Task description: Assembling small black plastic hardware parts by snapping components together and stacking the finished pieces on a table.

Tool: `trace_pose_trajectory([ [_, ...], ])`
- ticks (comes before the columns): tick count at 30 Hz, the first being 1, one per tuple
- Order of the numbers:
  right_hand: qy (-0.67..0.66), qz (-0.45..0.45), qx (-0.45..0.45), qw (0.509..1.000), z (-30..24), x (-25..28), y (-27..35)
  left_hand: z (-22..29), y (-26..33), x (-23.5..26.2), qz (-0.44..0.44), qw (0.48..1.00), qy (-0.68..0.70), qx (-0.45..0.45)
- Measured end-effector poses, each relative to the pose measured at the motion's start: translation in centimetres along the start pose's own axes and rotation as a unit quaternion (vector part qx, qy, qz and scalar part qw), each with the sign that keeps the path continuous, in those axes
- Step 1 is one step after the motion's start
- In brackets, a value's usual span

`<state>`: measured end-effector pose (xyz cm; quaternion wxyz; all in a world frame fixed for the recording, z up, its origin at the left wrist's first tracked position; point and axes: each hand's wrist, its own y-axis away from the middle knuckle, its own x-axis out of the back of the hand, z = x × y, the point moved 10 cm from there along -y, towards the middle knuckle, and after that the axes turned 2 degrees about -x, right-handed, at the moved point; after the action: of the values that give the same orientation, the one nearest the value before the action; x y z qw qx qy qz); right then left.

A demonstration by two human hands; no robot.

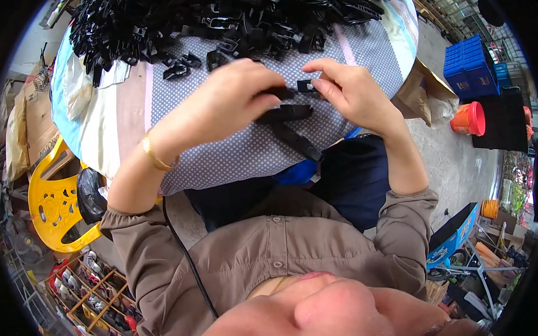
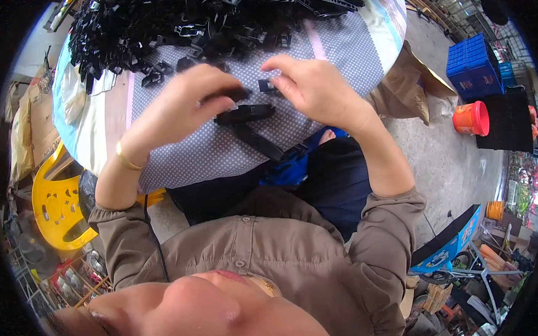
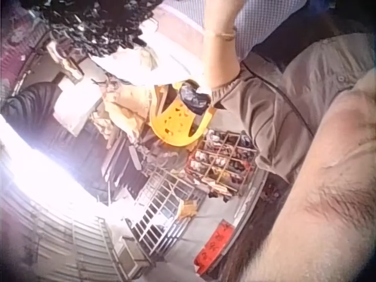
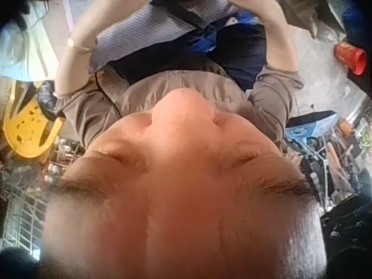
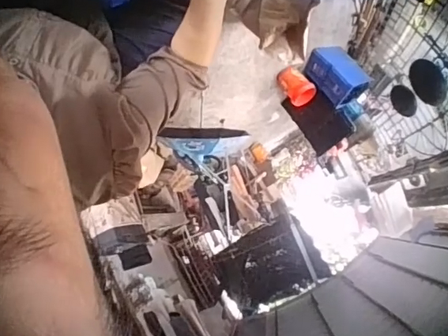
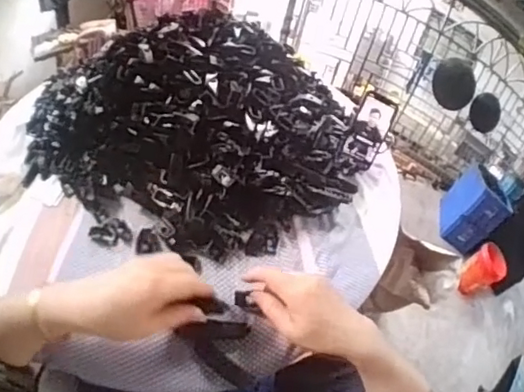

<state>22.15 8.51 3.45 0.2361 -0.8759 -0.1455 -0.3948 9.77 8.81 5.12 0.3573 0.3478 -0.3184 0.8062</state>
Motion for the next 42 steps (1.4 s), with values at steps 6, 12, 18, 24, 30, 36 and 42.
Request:
trace_pose_trajectory([
  [6,0.018,-0.024,0.010,0.999,-0.4,-0.2,-0.1,-1.7,-0.2,-1.2,0.061,0.997,-0.024,0.035],
  [12,0.099,0.036,0.024,0.994,-1.3,1.0,0.3,-3.4,0.6,1.8,0.044,0.986,0.037,0.159],
  [18,-0.083,-0.078,0.034,0.993,-2.5,-1.4,0.7,-1.7,0.5,-0.8,-0.056,0.994,-0.010,0.095],
  [24,-0.173,-0.236,0.098,0.951,-3.5,-2.8,1.9,-2.2,0.1,-2.3,-0.050,0.985,0.071,0.149],
  [30,-0.197,-0.127,-0.044,0.971,0.3,-0.4,0.2,-1.1,-0.2,-2.0,0.012,0.998,-0.062,0.016],
  [36,-0.031,-0.021,0.019,0.999,-1.7,0.0,0.3,-1.1,-0.4,-2.0,0.025,0.996,-0.079,0.009],
  [42,0.114,0.003,0.051,0.992,-3.1,0.1,0.5,-2.7,0.5,-0.8,0.038,0.993,-0.014,0.113],
])
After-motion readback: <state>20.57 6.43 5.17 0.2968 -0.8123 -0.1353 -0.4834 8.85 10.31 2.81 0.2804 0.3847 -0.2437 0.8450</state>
